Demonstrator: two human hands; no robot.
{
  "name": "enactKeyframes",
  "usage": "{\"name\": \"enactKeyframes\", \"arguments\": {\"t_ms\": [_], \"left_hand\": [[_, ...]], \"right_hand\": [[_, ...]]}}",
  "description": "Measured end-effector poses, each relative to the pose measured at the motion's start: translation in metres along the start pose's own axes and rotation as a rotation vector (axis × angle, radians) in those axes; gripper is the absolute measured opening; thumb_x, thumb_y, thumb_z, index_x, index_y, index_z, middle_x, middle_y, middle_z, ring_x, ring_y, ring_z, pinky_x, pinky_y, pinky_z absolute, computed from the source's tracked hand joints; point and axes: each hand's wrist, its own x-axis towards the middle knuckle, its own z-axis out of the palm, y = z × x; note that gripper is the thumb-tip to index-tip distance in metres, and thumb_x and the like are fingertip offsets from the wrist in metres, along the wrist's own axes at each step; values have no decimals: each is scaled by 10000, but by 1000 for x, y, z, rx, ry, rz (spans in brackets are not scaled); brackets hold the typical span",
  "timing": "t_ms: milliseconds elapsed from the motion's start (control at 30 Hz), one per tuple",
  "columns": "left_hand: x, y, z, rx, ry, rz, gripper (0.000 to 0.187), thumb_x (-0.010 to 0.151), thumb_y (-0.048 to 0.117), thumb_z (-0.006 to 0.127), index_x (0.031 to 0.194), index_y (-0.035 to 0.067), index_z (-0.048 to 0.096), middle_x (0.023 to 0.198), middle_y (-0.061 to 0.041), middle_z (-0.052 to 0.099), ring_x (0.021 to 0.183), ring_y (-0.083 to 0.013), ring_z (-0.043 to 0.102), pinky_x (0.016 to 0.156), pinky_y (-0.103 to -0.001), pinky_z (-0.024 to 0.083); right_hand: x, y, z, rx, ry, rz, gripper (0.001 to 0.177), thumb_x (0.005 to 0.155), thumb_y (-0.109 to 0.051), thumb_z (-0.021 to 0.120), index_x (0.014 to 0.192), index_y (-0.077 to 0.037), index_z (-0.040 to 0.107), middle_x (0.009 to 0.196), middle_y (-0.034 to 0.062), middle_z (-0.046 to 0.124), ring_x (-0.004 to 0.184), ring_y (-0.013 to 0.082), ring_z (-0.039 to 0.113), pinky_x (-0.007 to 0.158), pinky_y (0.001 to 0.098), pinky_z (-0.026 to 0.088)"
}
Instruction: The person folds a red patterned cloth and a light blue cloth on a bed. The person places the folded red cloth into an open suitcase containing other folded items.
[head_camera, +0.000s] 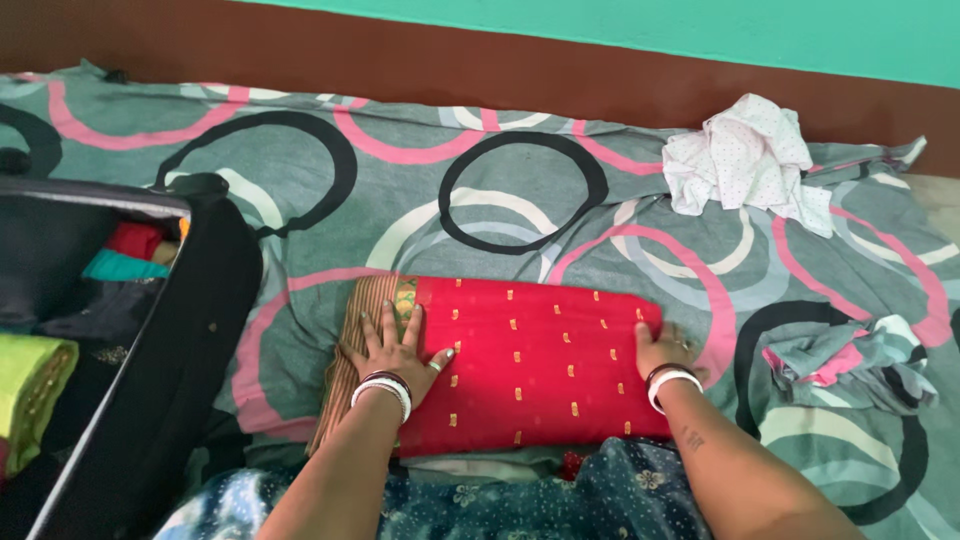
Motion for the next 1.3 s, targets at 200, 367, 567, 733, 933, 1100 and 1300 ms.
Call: {"name": "enactKeyframes", "arguments": {"t_ms": [200, 367, 567, 733, 933, 1100, 1300], "left_hand": [[8, -5, 9, -53, 29, 11, 956, 886, 780, 450, 1638, 383, 12, 1724, -73, -96, 1575, -391, -48, 1182, -695, 61], [21, -8, 27, 67, 79, 23, 905, 914, 656, 468, 1650, 396, 9, 1717, -86, -100, 1549, -415, -33, 1121, -763, 48], [9, -6, 15, 6, 12, -6, 941, 889, 800, 432, 1638, 380, 46, 1727, -67, -99, 1573, -386, -29, 1172, -734, 30], [0, -1, 0, 7, 15, 9, 940, 890, 806, 422, 1635, 377, 44, 1726, -70, -111, 1572, -385, -40, 1176, -716, 32], [-13, 11, -8, 151, 173, 76, 872, 937, 727, 413, 1638, 313, 100, 1715, -102, -69, 1576, -384, -66, 1174, -698, -21], [-16, 52, 1, 104, 251, 333, 767, 967, 599, 414, 1623, 282, 174, 1695, -131, -50, 1549, -370, -83, 1166, -723, -44], [-18, 51, 31, 285, 119, 445, 675, 990, 434, 471, 1604, 223, 289, 1730, -129, -25, 1565, -404, -58, 1139, -721, -20]], "right_hand": [[-74, -81, 14, 3, 304, -665, 719, 923, -524, 578, 1470, -73, 456, 1563, 213, 388, 1477, 429, 269, 1124, 671, 210], [-201, -127, 37, 54, 11, -1267, 747, 924, -520, 575, 1510, -88, 411, 1604, 161, 362, 1502, 379, 285, 1135, 669, 156], [-147, -113, 32, -21, -101, -1012, 703, 968, -528, 507, 1533, -122, 406, 1645, 122, 348, 1543, 312, 277, 1217, 577, 163], [-46, -36, 10, -55, -40, -428, 784, 977, -635, 398, 1585, -149, 311, 1668, 89, 267, 1560, 284, 177, 1246, 549, 88], [-15, -13, 8, 82, 180, -61, 757, 984, -598, 380, 1572, -126, 309, 1676, 70, 252, 1565, 333, 157, 1174, 688, 109], [-91, -92, 36, 66, 339, -741, 680, 940, -420, 585, 1523, -111, 421, 1597, 170, 343, 1505, 406, 247, 1129, 684, 204], [-155, -117, 60, 41, -10, -984, 633, 943, -297, 528, 1553, -163, 426, 1639, 83, 374, 1522, 340, 296, 1212, 627, 167]]}}
